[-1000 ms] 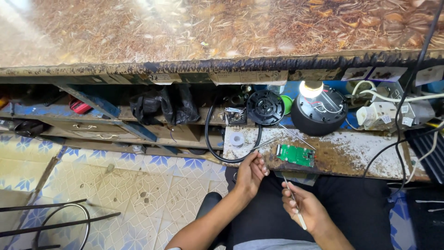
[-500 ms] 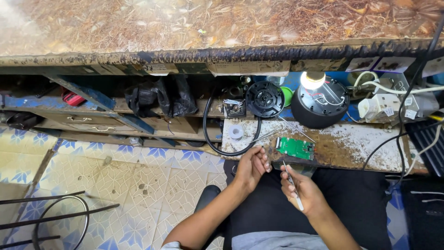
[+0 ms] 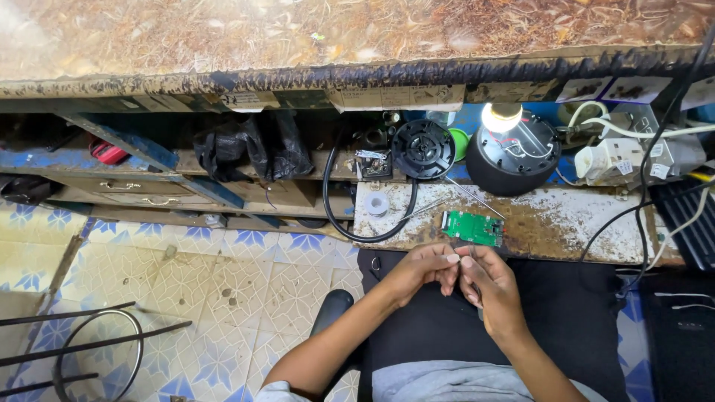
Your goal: Soldering components onto a circuit board and manipulating small wires at a repair bench.
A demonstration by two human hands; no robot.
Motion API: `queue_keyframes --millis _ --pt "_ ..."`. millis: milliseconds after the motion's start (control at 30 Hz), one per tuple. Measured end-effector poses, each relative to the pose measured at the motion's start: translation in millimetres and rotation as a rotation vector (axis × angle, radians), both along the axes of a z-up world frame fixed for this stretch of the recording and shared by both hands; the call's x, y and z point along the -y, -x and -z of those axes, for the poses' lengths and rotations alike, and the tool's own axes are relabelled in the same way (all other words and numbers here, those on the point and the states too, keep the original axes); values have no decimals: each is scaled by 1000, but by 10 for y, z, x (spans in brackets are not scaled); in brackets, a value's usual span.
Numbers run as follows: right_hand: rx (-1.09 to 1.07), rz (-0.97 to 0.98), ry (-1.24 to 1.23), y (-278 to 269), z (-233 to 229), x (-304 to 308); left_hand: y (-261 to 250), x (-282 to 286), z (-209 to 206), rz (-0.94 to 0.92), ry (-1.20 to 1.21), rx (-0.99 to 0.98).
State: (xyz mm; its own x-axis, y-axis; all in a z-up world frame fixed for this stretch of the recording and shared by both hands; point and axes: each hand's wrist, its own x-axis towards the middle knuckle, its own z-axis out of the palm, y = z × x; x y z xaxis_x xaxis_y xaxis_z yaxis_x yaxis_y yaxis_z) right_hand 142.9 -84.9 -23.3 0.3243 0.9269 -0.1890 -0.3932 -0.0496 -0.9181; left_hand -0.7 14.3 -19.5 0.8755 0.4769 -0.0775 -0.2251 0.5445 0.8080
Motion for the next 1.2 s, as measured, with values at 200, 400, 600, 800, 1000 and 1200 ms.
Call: queue_keyframes --millis 200,400,600,800,1000,1200 --pt "187 61 -44 -42 33 58 16 45 -107 -22 -62 -15" --pt "272 78 -74 -39 58 91 -8 47 -44 15 -171 -14" --pt "237 133 -257 -101 319 66 -72 48 137 -112 -154 6" --pt "330 136 -237 -48 148 73 -57 61 134 -177 -206 -19" --pt "374 137 -214 -63 148 66 -58 74 163 -219 -316 -61" --pt "398 133 -208 -43 91 78 -44 123 43 -253 -397 -80"
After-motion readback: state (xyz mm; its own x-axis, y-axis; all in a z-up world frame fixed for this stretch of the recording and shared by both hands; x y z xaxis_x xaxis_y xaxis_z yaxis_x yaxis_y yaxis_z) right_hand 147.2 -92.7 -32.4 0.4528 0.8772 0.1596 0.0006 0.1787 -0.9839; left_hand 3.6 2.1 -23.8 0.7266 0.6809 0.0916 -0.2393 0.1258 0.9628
